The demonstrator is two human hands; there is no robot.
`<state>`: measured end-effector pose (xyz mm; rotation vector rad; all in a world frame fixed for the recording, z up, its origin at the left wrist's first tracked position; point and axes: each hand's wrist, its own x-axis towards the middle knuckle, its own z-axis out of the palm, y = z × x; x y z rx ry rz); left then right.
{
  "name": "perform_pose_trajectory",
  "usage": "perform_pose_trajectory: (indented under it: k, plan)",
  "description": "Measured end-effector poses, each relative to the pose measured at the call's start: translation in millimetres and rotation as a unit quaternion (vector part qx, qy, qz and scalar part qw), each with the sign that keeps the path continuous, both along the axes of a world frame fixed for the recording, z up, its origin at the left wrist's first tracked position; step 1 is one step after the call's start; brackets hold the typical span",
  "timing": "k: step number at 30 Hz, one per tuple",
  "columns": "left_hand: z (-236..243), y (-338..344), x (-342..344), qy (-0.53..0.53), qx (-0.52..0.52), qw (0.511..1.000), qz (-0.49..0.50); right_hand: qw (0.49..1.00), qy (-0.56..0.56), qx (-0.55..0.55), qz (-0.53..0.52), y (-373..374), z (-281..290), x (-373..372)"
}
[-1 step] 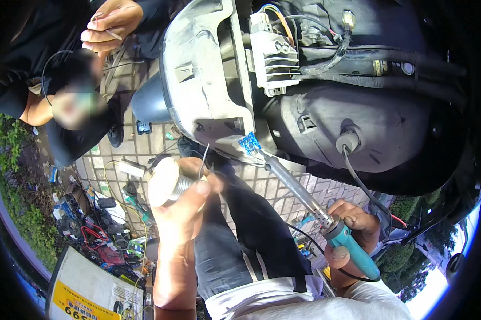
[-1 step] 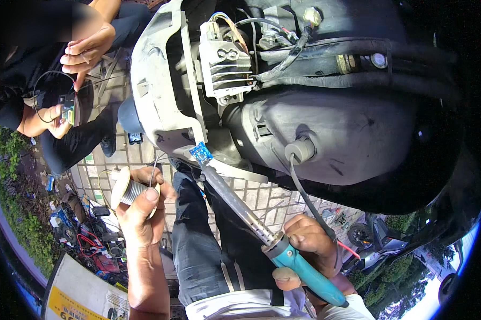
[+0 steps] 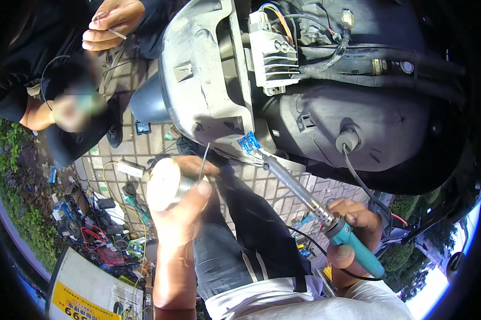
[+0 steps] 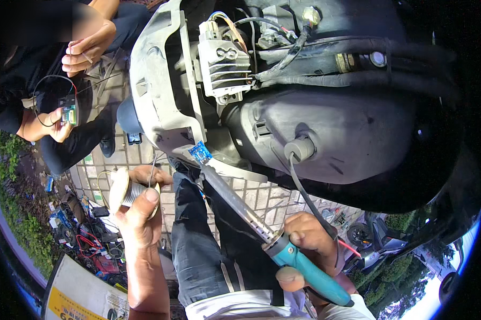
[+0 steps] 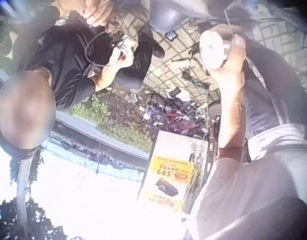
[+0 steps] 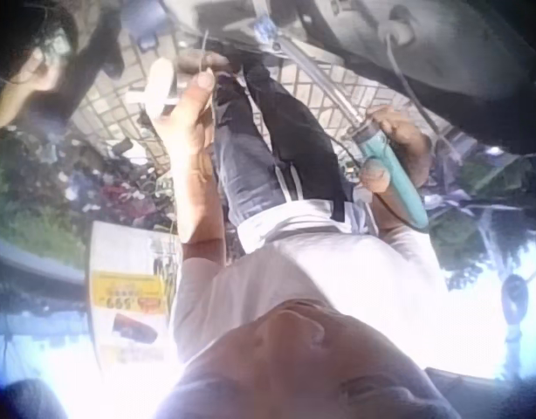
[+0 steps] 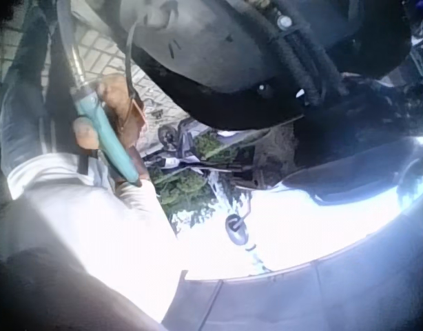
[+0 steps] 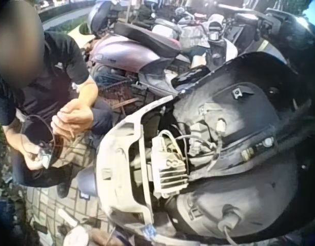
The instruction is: The person plugs in a soldering iron and then sits on the ground to solder wires and a small circuit board. Another person assists by holding the wires and components steady during the process.
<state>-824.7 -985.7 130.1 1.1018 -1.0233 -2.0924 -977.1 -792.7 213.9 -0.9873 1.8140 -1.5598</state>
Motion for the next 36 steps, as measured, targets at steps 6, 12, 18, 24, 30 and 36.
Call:
perform_pose_trajectory:
  k: [6, 12, 18, 24, 30, 36]
  plan:
    - [8.3, -15.0, -7.4, -0.085, -0.126, 0.982, -0.115, 0.999, 0.018, 0.049, 0.006, -7.0, 15.2, -5.8]
    - [12.0, -32.1, -19.8, -0.091, -0.299, 0.934, -0.175, 0.987, 0.031, 0.15, -0.051, -18.9, 32.7, 3.8]
    - [9.5, -37.8, -20.6, -0.055, -0.24, 0.947, -0.205, 0.99, 0.034, 0.119, -0.066, -25.0, 28.5, 3.9]
    - [11.4, -44.6, -24.5, -0.04, -0.205, 0.954, -0.215, 0.987, 0.061, 0.142, -0.034, -20.7, 29.8, -1.1]
    - [15.5, -61.6, -31.6, -0.091, -0.212, 0.926, -0.298, 0.983, 0.094, 0.156, -0.019, -16.5, 30.5, -5.1]
    - [14.2, -69.9, -30.8, -0.127, -0.257, 0.902, -0.323, 0.982, 0.093, 0.159, -0.046, -25.0, 34.5, -1.3]
